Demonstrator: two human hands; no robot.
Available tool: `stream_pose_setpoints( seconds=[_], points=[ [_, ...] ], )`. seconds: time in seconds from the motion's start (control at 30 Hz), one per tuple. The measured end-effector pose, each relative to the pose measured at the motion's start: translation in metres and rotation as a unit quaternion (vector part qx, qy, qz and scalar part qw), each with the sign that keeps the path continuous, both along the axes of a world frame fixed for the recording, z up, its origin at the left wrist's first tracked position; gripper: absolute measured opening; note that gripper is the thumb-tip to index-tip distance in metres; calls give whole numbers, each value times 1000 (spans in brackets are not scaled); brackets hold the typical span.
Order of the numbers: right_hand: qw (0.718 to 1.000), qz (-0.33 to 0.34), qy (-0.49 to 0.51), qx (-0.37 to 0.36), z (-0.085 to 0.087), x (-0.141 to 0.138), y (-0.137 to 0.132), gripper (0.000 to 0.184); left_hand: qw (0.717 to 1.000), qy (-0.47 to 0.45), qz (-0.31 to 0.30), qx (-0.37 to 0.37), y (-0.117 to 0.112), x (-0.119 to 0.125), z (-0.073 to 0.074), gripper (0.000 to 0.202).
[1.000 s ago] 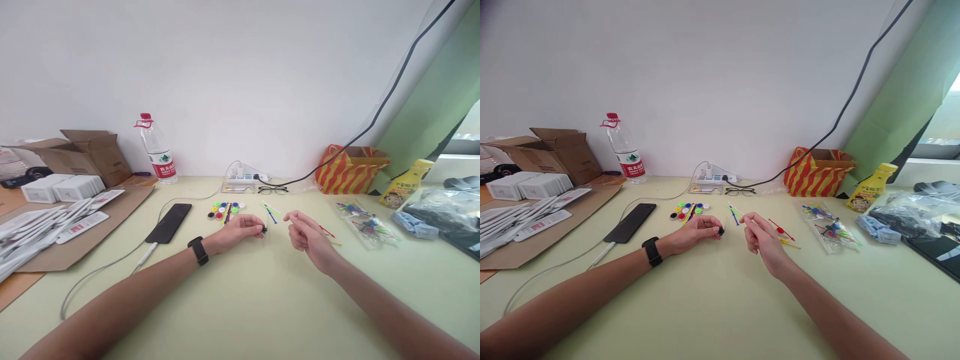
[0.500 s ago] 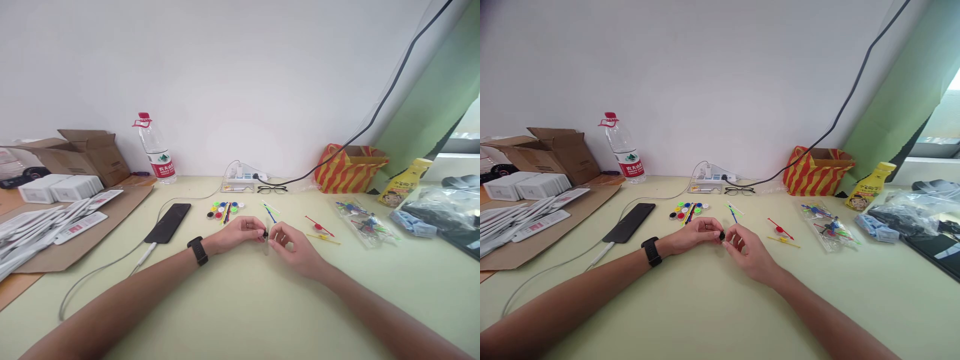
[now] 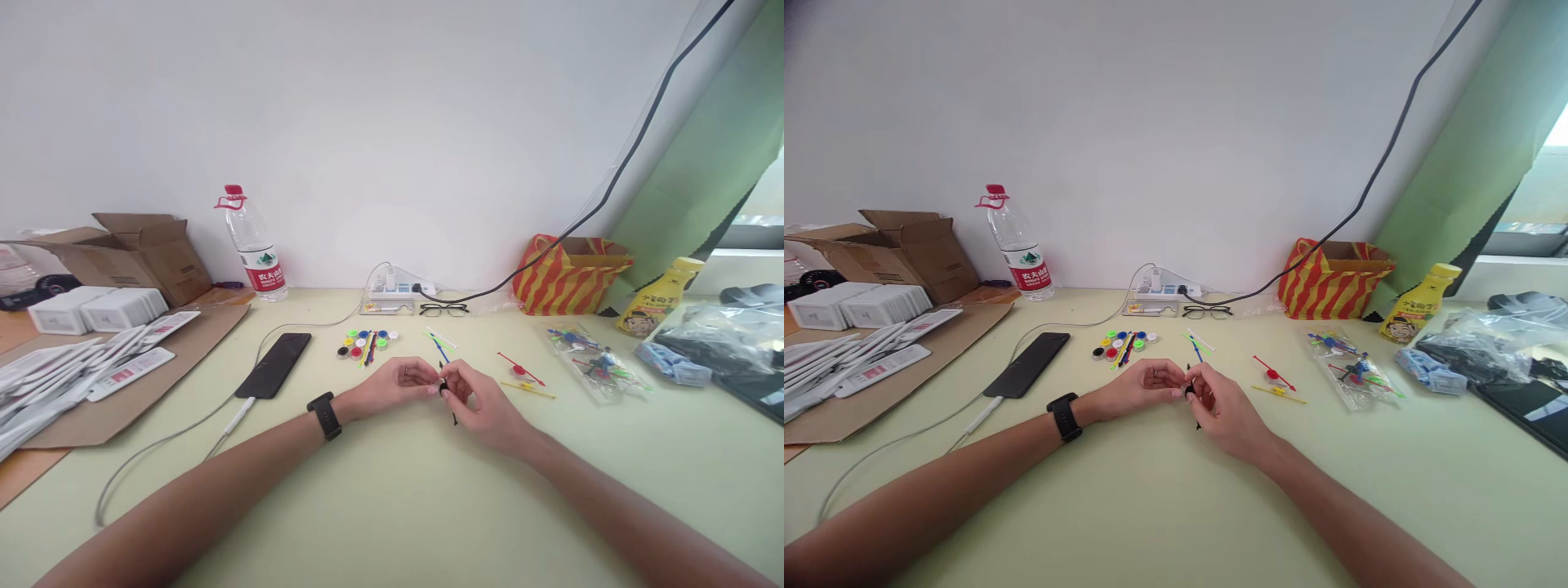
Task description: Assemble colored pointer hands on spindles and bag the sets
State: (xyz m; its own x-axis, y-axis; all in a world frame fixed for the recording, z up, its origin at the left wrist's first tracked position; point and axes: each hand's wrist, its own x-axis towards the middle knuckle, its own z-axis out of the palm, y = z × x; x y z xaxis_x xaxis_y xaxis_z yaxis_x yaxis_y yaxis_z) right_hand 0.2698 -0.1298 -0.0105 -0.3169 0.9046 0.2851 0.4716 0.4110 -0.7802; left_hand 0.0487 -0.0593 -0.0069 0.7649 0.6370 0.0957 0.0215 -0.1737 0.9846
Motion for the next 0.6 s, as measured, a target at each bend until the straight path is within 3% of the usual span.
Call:
stream_pose_setpoints(
  seconds=[0.17, 0.3, 0.37, 0.47, 0.53, 0.6],
  points=[
    [973, -109, -198, 43, 3, 20, 10, 21, 985, 70, 95, 123, -5, 1, -9, 30],
    [926, -168, -334, 54, 2, 42, 22, 20, 939, 123, 134, 292, -10, 0, -13, 30],
    [896, -202, -388, 83, 3, 52, 27, 23, 903, 159, 144, 371, -11, -1, -12, 33],
    [861, -236, -426, 150, 4, 59, 32, 29, 824, 253, 217, 458, -6, -2, -11, 38],
    [866, -220, -409, 183, 2, 56, 31, 30, 765, 321, 278, 483, -1, -4, -12, 46],
    [894, -167, -368, 195, -2, 48, 28, 32, 724, 368, 313, 492, 3, -5, -13, 54]
  ],
)
